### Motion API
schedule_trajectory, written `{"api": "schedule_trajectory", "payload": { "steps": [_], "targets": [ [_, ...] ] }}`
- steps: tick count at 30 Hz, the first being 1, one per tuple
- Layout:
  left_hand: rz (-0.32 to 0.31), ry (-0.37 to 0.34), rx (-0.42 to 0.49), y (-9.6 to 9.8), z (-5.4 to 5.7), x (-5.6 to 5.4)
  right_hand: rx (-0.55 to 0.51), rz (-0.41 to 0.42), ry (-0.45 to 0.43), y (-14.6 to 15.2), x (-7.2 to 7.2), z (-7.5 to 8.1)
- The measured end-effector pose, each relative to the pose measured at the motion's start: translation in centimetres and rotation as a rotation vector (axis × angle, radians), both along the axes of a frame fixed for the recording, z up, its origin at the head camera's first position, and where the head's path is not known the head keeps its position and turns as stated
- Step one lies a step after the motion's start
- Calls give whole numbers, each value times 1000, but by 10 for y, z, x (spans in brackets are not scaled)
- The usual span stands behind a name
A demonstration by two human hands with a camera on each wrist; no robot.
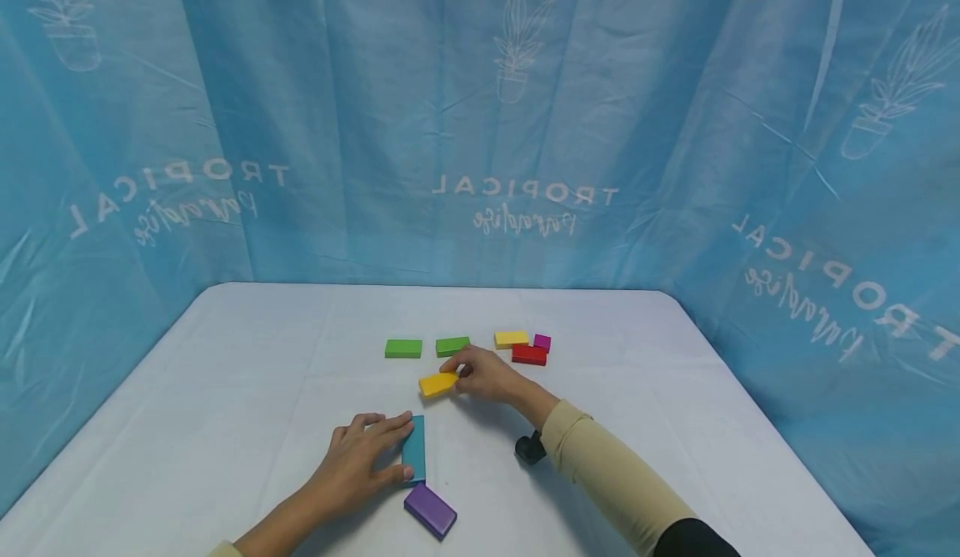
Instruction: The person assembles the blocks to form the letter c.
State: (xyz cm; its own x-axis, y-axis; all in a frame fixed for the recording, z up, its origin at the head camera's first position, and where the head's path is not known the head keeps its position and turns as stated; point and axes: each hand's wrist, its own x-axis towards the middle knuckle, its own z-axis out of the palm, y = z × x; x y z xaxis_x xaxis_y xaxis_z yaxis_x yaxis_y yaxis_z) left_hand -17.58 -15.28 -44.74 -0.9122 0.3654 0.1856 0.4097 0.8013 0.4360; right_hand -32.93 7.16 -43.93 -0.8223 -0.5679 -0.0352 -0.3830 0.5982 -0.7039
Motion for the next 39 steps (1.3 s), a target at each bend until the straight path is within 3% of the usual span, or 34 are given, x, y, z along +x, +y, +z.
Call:
{"api": "schedule_trajectory", "payload": {
  "steps": [6,15,39],
  "targets": [
    [-7,16,0,0,0,0,35,69,-7,-1,0,-2],
    [7,-2,-14,1,1,-1,104,169,53,-7,-3,-3],
    [-9,-7,-17,0,-2,-2,140,233,76,-16,-7,-1]
  ]
}}
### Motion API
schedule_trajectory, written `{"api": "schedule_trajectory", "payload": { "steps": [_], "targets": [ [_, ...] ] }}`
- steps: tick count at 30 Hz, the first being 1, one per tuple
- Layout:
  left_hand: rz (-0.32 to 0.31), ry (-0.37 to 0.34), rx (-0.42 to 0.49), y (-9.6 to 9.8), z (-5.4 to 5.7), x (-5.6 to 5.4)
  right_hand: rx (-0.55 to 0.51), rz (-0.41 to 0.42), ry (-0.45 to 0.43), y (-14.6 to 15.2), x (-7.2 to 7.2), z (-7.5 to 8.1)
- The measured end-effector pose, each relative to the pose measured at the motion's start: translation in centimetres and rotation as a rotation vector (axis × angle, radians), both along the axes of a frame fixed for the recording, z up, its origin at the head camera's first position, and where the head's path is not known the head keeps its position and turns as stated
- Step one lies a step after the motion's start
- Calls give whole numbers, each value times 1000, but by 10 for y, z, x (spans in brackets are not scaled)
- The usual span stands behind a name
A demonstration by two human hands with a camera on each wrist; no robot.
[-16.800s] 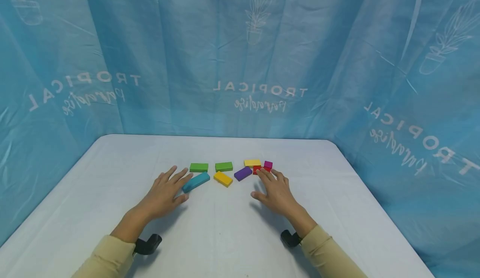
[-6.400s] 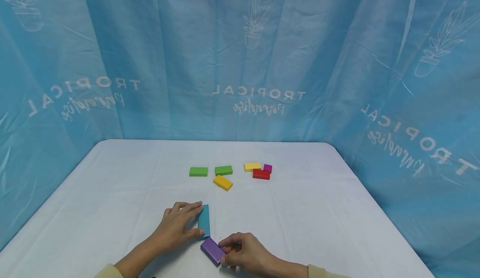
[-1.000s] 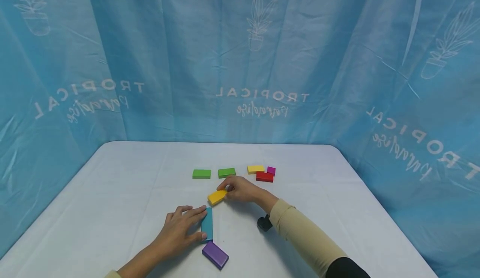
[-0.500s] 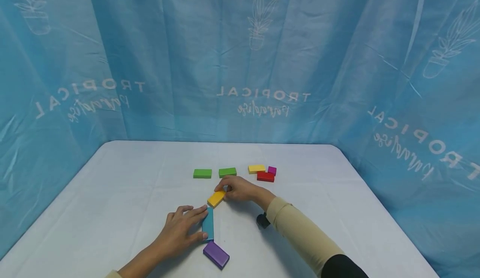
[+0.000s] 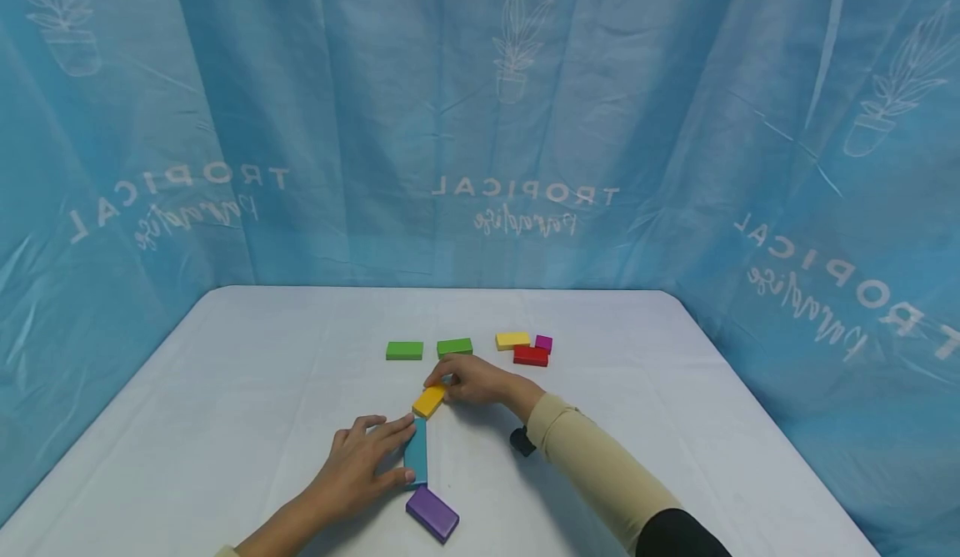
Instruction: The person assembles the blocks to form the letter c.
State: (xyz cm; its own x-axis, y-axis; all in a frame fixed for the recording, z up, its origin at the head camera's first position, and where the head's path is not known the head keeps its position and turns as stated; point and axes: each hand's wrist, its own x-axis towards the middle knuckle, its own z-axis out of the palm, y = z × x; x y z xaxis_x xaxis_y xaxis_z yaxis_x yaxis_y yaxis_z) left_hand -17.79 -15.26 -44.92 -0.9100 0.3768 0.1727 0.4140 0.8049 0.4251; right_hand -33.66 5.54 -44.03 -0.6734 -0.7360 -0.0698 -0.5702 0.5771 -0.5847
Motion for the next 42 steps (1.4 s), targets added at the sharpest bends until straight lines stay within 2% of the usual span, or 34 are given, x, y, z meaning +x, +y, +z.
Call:
{"api": "schedule_trajectory", "payload": {
  "steps": [8,20,28,35,42],
  "targets": [
    [0,-10,-30,0,3,-1,-2,12,10,-1,1,0],
    [-18,-36,-13,-3,5,-3,1,25,16,-2,2,1],
    [-2,-55,-19,-1,4,-3,0,22,9,-2,1,-1],
    [-16,-47,-7,-2,6,-2,7,21,17,0,3,-1],
    [-5,-46,-10,-2,6,-4,5,23,17,-1,1,-2]
  ]
}}
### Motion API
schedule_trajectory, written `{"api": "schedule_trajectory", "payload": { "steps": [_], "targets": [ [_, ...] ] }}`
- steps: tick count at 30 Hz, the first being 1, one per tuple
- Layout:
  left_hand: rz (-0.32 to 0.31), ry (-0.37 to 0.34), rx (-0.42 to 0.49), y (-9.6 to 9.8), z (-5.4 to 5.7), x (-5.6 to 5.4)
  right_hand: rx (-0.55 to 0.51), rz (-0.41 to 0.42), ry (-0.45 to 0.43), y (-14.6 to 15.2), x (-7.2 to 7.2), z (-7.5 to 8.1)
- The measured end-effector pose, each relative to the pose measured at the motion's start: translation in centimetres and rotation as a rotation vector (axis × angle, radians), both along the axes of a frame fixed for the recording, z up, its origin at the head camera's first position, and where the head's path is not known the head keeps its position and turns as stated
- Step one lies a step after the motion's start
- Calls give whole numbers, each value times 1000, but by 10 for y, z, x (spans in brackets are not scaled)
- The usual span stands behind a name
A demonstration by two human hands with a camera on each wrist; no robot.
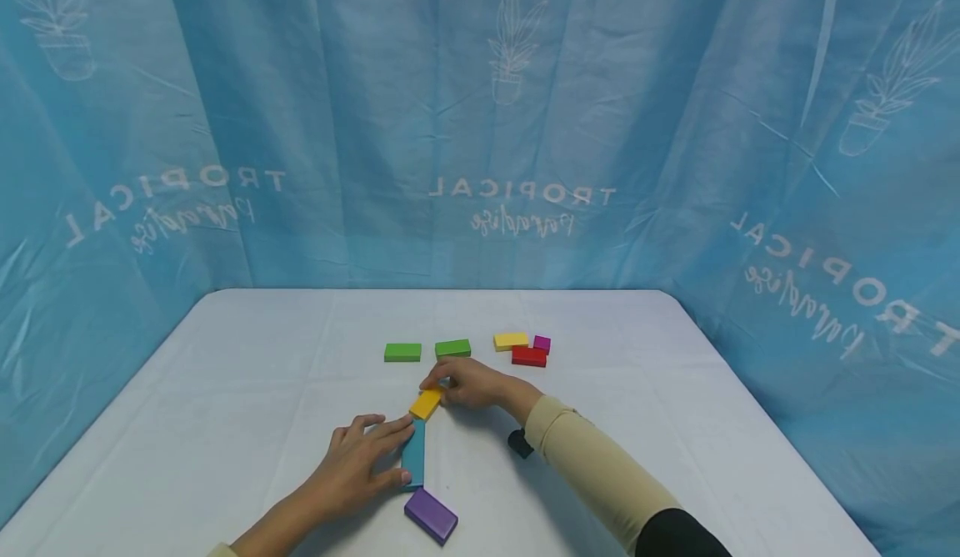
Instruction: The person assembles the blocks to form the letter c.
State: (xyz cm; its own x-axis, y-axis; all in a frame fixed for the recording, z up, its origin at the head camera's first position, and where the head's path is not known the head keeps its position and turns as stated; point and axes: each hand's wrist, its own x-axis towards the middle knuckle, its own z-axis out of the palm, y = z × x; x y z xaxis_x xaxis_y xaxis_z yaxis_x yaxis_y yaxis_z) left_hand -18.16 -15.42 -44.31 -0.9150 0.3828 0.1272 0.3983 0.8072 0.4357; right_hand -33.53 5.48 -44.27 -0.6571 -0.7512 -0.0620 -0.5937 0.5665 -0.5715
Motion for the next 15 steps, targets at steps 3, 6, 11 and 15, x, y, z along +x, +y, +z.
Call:
{"api": "schedule_trajectory", "payload": {
  "steps": [3,6,11,15],
  "targets": [
    [7,13,-1,1,1,-5,7,7,11,1,0,1],
    [14,26,-7,4,4,-13,16,10,23,2,0,3],
    [-1,9,-22,8,8,-27,1,17,9,2,-1,2],
    [-18,-16,-46,9,6,-36,-6,28,1,2,-3,-2]
  ]
}}
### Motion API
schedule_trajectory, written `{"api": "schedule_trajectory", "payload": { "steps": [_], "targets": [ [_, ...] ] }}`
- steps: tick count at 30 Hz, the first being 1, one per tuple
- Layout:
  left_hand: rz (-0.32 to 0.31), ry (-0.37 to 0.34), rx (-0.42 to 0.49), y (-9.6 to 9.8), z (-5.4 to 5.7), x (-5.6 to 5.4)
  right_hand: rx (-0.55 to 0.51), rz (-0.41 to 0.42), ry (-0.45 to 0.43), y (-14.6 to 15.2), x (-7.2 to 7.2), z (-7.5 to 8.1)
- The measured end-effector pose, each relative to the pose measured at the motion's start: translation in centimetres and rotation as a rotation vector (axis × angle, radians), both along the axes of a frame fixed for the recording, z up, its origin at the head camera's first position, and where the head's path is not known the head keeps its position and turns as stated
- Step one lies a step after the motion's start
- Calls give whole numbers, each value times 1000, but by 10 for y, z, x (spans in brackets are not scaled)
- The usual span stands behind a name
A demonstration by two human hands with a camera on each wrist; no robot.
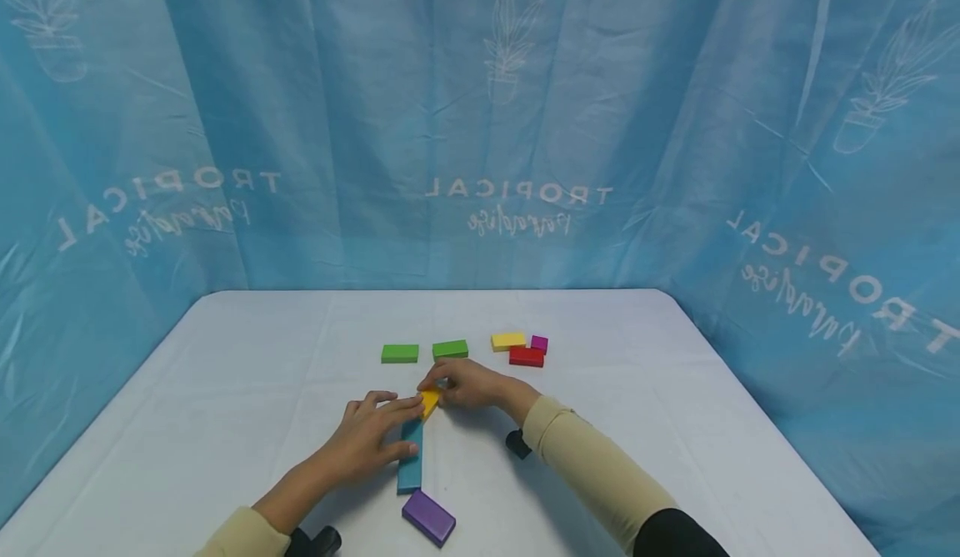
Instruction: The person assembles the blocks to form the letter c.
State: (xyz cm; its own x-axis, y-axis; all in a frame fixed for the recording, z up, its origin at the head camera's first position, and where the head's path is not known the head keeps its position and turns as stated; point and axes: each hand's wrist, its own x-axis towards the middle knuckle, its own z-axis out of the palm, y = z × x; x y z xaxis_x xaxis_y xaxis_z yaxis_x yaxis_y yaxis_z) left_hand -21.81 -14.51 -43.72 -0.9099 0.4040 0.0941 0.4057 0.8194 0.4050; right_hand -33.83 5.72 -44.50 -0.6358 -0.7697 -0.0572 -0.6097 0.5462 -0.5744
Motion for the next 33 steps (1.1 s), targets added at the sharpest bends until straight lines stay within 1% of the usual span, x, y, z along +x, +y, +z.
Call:
{"api": "schedule_trajectory", "payload": {
  "steps": [4,10,14,25,27,30,33],
  "targets": [
    [-13,2,-9,-1,-4,-5,4,5,6,0,-1,-2],
    [-34,11,-2,-5,-9,-7,17,1,17,0,1,0],
    [-45,15,0,-7,-9,-8,26,-11,22,-1,3,2],
    [-39,4,-8,-6,-9,-8,11,-9,12,0,2,3],
    [-38,2,-11,-5,-10,-8,8,-20,12,1,2,4],
    [-36,-1,-18,-5,-10,-8,-12,-59,-3,5,1,8],
    [-29,-3,-21,-5,-9,-8,-69,-128,-21,10,-3,15]
  ]
}}
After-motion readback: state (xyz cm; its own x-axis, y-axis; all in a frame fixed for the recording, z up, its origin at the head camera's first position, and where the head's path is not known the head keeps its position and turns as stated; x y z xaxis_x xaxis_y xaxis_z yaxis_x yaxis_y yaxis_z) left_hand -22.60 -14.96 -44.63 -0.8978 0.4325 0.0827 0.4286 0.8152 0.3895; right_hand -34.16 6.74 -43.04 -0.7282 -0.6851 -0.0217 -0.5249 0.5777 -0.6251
